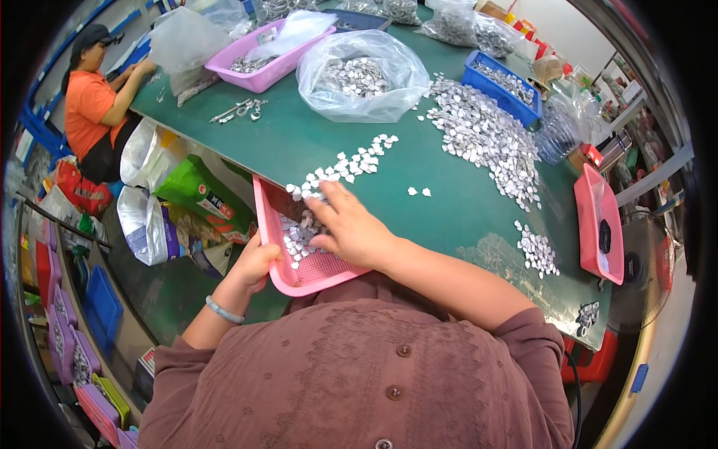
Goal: The person sorts small white flower-shaped metal parts by hand on a green workbench, sliding them into groups and then placing them into a pink plastic tray.
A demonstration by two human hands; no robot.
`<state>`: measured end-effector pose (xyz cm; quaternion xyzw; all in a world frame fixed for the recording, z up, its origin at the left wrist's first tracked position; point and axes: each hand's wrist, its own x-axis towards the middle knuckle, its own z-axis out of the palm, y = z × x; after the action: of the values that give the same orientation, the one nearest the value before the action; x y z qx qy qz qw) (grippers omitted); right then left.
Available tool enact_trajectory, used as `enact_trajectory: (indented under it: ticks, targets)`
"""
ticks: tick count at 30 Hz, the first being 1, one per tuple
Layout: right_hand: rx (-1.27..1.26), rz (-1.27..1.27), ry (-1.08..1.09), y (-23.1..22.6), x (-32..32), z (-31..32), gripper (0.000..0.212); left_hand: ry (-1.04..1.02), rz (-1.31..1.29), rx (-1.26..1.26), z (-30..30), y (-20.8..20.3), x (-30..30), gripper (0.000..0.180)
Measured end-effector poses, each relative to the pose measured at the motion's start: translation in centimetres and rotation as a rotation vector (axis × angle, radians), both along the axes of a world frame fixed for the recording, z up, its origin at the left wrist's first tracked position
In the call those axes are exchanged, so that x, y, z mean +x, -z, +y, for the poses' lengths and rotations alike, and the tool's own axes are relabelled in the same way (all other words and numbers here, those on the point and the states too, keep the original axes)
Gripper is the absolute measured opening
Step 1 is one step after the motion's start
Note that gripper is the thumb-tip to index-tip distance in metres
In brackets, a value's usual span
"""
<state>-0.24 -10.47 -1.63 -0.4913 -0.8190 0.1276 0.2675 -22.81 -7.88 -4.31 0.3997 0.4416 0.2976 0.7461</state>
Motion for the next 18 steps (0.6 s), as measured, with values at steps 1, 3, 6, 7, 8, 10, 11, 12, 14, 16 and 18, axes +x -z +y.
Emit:
enact_trajectory:
  ticks: [1, 3, 6, 7, 8, 10, 11, 12, 14, 16, 18]
  targets:
    - [0.001, -0.001, 0.002, -0.3, 0.2, 0.1, 0.069, 0.003, 0.0, -0.007, 0.1, 0.0, -0.1, 0.066]
    - [0.11, 0.012, -0.106, -1.4, 1.1, 0.6, 0.071, -0.015, 0.0, 0.003, 0.1, 0.7, -0.5, 0.066]
    - [0.139, -0.185, 0.232, -2.0, 6.7, 1.8, 0.076, -0.022, -0.002, 0.01, 0.2, 0.9, -0.7, 0.067]
    - [0.059, -0.255, 0.359, -2.2, 8.6, 2.0, 0.082, -0.018, 0.0, 0.008, 0.2, 1.0, -0.6, 0.067]
    - [-0.039, -0.321, 0.439, -1.8, 10.1, 2.0, 0.086, -0.02, -0.005, 0.009, 0.3, 1.0, -0.5, 0.067]
    - [-0.104, -0.351, 0.426, -1.2, 10.7, 2.5, 0.088, -0.027, 0.019, -0.013, 0.4, 1.1, -0.5, 0.067]
    - [-0.088, -0.331, 0.396, -0.9, 10.8, 3.2, 0.088, -0.032, 0.018, -0.012, 0.6, 1.0, -0.6, 0.067]
    - [-0.093, -0.329, 0.389, -0.6, 10.5, 3.9, 0.088, -0.017, 0.007, -0.016, 0.5, 1.2, -0.9, 0.067]
    - [-0.074, -0.322, 0.389, -0.7, 10.0, 5.7, 0.09, 0.008, -0.007, -0.015, 0.6, 1.3, -1.0, 0.067]
    - [-0.104, -0.322, 0.364, -0.8, 9.8, 7.1, 0.09, -0.011, -0.009, 0.005, 0.6, 1.2, -0.8, 0.067]
    - [-0.095, -0.309, 0.29, -0.8, 9.1, 7.8, 0.09, -0.008, -0.015, 0.005, 0.6, 1.1, -0.8, 0.068]
